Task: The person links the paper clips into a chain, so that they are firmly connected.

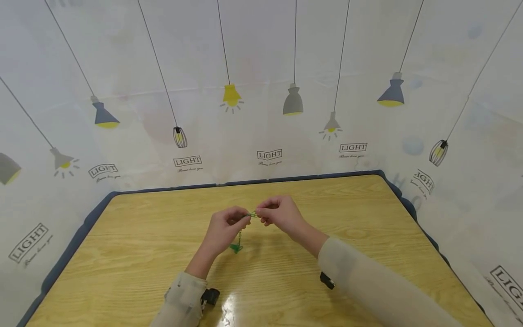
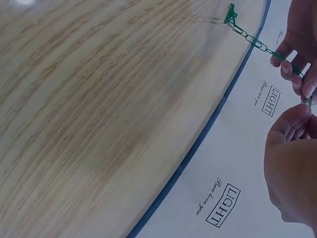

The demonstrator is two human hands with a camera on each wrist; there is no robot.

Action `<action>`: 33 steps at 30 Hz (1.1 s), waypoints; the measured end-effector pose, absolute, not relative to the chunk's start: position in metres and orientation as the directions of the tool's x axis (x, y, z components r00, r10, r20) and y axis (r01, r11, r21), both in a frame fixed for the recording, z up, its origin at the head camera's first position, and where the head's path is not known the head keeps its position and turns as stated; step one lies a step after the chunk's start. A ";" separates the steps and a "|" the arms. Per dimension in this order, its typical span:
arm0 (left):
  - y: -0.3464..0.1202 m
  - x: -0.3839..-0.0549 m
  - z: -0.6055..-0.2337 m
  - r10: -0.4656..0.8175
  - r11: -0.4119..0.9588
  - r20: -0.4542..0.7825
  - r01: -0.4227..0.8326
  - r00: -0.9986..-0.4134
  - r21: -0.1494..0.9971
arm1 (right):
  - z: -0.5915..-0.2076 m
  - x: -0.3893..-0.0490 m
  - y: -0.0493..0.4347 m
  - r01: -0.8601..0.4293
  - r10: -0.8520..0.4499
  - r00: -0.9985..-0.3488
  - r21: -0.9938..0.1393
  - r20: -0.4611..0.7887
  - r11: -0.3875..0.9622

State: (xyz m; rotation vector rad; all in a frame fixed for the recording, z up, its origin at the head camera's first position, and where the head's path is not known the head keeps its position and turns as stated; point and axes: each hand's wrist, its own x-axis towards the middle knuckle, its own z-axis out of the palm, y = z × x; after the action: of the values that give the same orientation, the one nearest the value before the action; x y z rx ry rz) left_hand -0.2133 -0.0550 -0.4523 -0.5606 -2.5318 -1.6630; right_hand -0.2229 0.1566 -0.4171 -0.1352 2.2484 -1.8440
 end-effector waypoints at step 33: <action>-0.063 -0.210 -0.446 0.307 0.363 0.184 0.294 -0.934 0.884 | -0.419 -0.215 0.185 0.041 -0.177 -0.979 -0.953 -0.097 0.299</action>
State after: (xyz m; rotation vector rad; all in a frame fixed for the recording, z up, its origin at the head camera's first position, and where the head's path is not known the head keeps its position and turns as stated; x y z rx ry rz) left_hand -0.2102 -0.0631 -0.4456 -0.5731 -2.6038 -1.6846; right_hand -0.2155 0.1851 -0.4192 -0.1265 2.3777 -1.7538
